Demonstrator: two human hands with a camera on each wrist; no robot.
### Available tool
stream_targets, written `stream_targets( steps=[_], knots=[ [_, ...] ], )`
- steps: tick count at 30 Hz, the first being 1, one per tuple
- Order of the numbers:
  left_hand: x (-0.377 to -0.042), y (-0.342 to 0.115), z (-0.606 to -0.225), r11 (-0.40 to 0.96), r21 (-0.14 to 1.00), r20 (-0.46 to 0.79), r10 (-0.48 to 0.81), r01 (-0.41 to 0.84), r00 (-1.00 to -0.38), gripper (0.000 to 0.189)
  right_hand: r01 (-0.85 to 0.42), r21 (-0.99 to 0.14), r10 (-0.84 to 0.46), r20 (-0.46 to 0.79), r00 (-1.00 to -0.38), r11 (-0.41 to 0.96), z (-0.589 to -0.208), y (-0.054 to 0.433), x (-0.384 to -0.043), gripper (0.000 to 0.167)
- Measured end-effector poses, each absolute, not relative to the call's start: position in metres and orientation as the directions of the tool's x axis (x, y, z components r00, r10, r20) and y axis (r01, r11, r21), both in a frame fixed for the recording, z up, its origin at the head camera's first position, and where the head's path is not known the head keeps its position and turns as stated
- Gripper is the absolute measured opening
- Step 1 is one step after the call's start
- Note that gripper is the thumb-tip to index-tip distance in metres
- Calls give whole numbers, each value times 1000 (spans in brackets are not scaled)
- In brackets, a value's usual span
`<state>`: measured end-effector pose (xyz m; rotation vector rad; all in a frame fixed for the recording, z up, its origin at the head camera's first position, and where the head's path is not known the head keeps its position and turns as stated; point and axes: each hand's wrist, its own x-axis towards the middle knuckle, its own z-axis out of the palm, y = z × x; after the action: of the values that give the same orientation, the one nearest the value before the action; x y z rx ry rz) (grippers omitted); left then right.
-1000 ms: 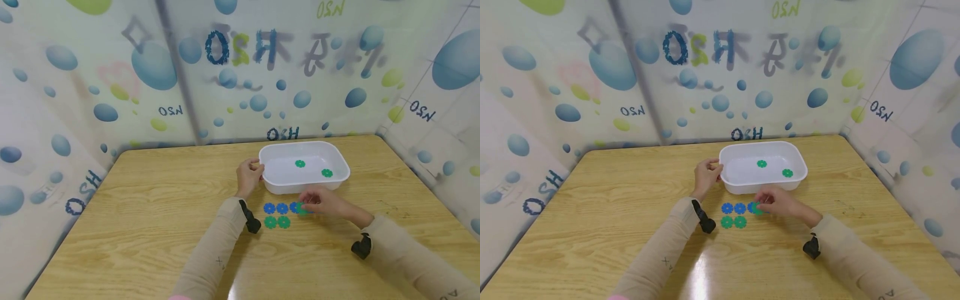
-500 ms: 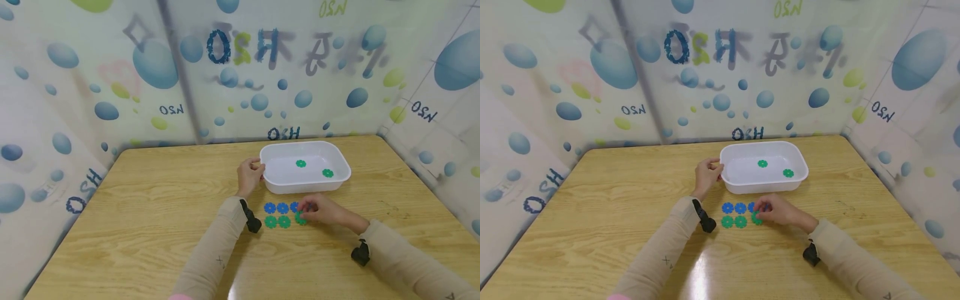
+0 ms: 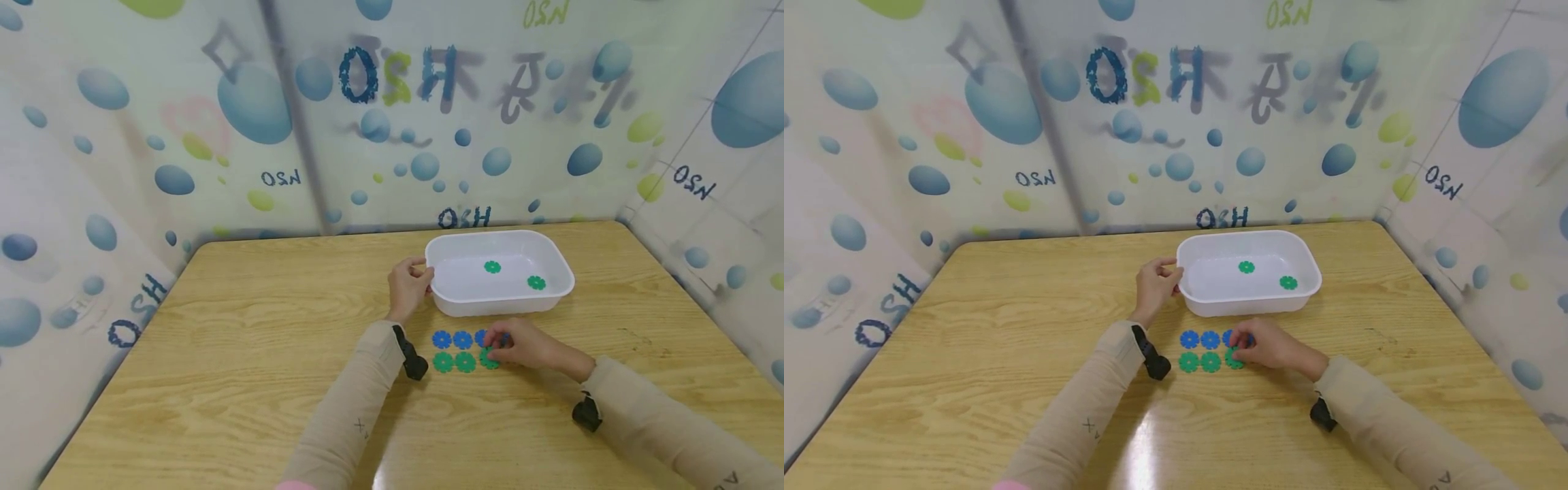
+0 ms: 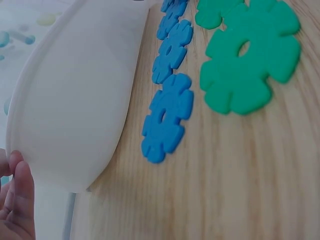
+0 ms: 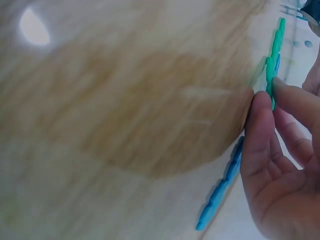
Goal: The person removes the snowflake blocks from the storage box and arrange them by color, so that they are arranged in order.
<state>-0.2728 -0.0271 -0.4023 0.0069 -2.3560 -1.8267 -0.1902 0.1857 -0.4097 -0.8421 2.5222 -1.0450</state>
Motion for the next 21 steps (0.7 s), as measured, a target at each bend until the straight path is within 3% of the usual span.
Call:
stream_targets(
  steps=[21],
  knots=[
    [-273,-27,-402,253,963,121,-100,93,-988,27,-424,-686,-610,-37,-791,591,-411,183,-190,10]
  ],
)
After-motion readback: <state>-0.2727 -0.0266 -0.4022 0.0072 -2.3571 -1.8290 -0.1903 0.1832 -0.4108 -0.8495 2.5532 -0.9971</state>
